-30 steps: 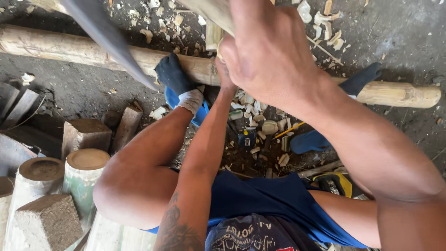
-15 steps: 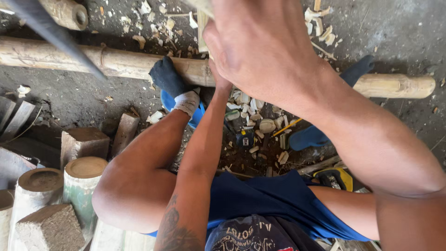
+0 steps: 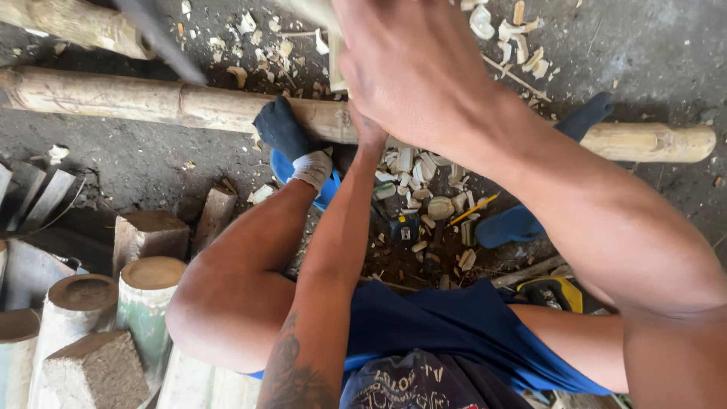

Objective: The person measures a bamboo pole with a tape measure and marks it with a pencil. They then use a hammer and a chisel-like tool to carve a hole into the bamboo pole, repeatedly striking the tool to remove material.

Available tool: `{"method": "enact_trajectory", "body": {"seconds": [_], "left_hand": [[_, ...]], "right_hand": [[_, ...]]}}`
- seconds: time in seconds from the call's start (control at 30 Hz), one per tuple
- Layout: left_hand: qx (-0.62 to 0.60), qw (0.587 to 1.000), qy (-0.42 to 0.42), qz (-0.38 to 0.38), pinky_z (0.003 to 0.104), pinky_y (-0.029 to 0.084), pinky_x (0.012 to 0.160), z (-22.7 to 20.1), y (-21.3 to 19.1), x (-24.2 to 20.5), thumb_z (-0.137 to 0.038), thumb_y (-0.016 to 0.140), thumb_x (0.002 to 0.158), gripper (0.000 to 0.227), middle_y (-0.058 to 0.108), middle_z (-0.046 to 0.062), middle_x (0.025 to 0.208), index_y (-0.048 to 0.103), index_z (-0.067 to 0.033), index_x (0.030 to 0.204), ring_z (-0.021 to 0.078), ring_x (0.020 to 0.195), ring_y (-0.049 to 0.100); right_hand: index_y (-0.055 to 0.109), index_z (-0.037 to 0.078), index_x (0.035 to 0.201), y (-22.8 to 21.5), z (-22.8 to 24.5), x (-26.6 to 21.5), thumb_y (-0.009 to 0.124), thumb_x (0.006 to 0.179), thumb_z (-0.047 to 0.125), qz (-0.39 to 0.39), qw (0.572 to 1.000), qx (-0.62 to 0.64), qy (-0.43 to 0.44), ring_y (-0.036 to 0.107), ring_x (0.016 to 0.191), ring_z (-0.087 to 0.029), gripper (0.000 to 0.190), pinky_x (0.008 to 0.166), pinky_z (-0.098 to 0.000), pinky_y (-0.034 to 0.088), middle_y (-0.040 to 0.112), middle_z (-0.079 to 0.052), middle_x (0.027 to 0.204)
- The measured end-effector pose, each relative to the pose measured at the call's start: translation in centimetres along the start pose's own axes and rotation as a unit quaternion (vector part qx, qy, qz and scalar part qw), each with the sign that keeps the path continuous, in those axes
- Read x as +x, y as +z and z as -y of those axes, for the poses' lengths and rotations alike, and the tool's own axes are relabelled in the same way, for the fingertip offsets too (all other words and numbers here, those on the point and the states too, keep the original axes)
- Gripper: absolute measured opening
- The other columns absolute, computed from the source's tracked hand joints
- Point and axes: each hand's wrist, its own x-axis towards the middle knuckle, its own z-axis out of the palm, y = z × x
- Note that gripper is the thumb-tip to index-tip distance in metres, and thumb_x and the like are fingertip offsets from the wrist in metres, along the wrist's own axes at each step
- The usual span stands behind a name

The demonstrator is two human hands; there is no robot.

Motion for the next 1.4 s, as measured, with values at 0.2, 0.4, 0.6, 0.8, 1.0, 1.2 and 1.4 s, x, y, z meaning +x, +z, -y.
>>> {"method": "enact_trajectory", "body": {"seconds": [0.2, 0.4, 0.6, 0.8, 1.0, 1.2, 1.4], "left_hand": [[0.166, 0.985, 0.033, 0.024, 0.032, 0.057, 0.090, 0.6, -0.4, 0.1, -0.013, 0.076, 0.095, 0.039, 0.071, 0.011, 0.120, 0.063, 0.0029, 0.128, 0.0162, 0.105, 0.068], [0.188, 0.981, -0.031, -0.030, 0.033, 0.057, 0.088, 0.0, 0.5, -0.1, -0.015, 0.073, 0.097, 0.036, 0.072, 0.013, 0.118, 0.066, 0.0057, 0.126, 0.0176, 0.102, 0.067], [0.166, 0.985, 0.035, 0.023, 0.031, 0.057, 0.091, -1.3, 1.7, 0.0, -0.014, 0.075, 0.095, 0.041, 0.069, 0.008, 0.122, 0.061, 0.0020, 0.130, 0.0144, 0.107, 0.065], [0.241, 0.969, -0.051, -0.034, 0.031, 0.055, 0.082, -3.7, 3.8, -0.6, -0.005, 0.076, 0.089, 0.033, 0.071, 0.008, 0.109, 0.067, 0.0053, 0.119, 0.0169, 0.095, 0.066], [0.226, 0.972, -0.066, -0.019, 0.029, 0.055, 0.078, -6.4, 5.5, -0.6, -0.006, 0.075, 0.089, 0.024, 0.072, 0.004, 0.099, 0.068, -0.0011, 0.111, 0.0146, 0.089, 0.066], [0.342, 0.936, -0.055, 0.058, 0.030, 0.058, 0.072, -5.6, 7.1, 3.0, -0.012, 0.072, 0.089, 0.015, 0.075, 0.009, 0.088, 0.073, -0.0005, 0.099, 0.0143, 0.079, 0.071], [0.501, 0.853, -0.097, 0.110, 0.036, 0.057, 0.065, -2.5, 13.0, 6.5, -0.022, 0.075, 0.087, 0.027, 0.078, 0.018, 0.084, 0.073, 0.0030, 0.098, 0.0226, 0.074, 0.072]], "right_hand": [[0.043, -0.012, 0.135, 2.6, -2.6, -1.4, 0.052, 0.101, -0.001, -0.012, 1.000, -0.027, 0.009, 0.059, 0.052, -0.017, 0.037, 0.036, -0.0254, 0.045, 0.061, -0.013, 0.080], [0.043, -0.017, 0.131, 2.1, -1.5, -0.1, 0.045, 0.097, -0.005, 0.215, 0.958, -0.149, 0.117, 0.049, 0.035, -0.017, 0.036, 0.021, -0.0311, 0.037, 0.057, -0.014, 0.062], [0.051, -0.006, 0.132, -0.7, -1.5, 1.3, 0.053, 0.098, -0.002, -0.013, 0.992, -0.108, -0.070, 0.056, 0.052, -0.017, 0.035, 0.044, -0.0316, 0.046, 0.060, -0.011, 0.075], [0.041, -0.010, 0.143, 4.2, -5.1, -3.3, 0.048, 0.103, 0.002, 0.248, 0.940, -0.160, 0.173, 0.054, 0.042, -0.018, 0.043, 0.028, -0.0306, 0.039, 0.061, -0.015, 0.074], [0.039, 0.000, 0.135, 5.7, -8.4, -8.8, 0.049, 0.100, 0.010, 0.223, 0.868, 0.066, 0.439, 0.056, 0.049, -0.020, 0.038, 0.032, -0.0311, 0.043, 0.062, -0.016, 0.086], [0.052, 0.001, 0.113, 8.5, -12.7, -20.3, 0.054, 0.099, 0.008, 0.034, 0.911, 0.096, 0.399, 0.065, 0.064, -0.029, 0.016, 0.054, -0.0424, 0.052, 0.065, -0.018, 0.082], [0.055, 0.002, 0.103, 12.7, -13.9, -27.9, 0.055, 0.094, 0.006, -0.068, 0.865, 0.161, 0.470, 0.064, 0.063, -0.029, 0.010, 0.058, -0.0434, 0.050, 0.063, -0.016, 0.075]]}}
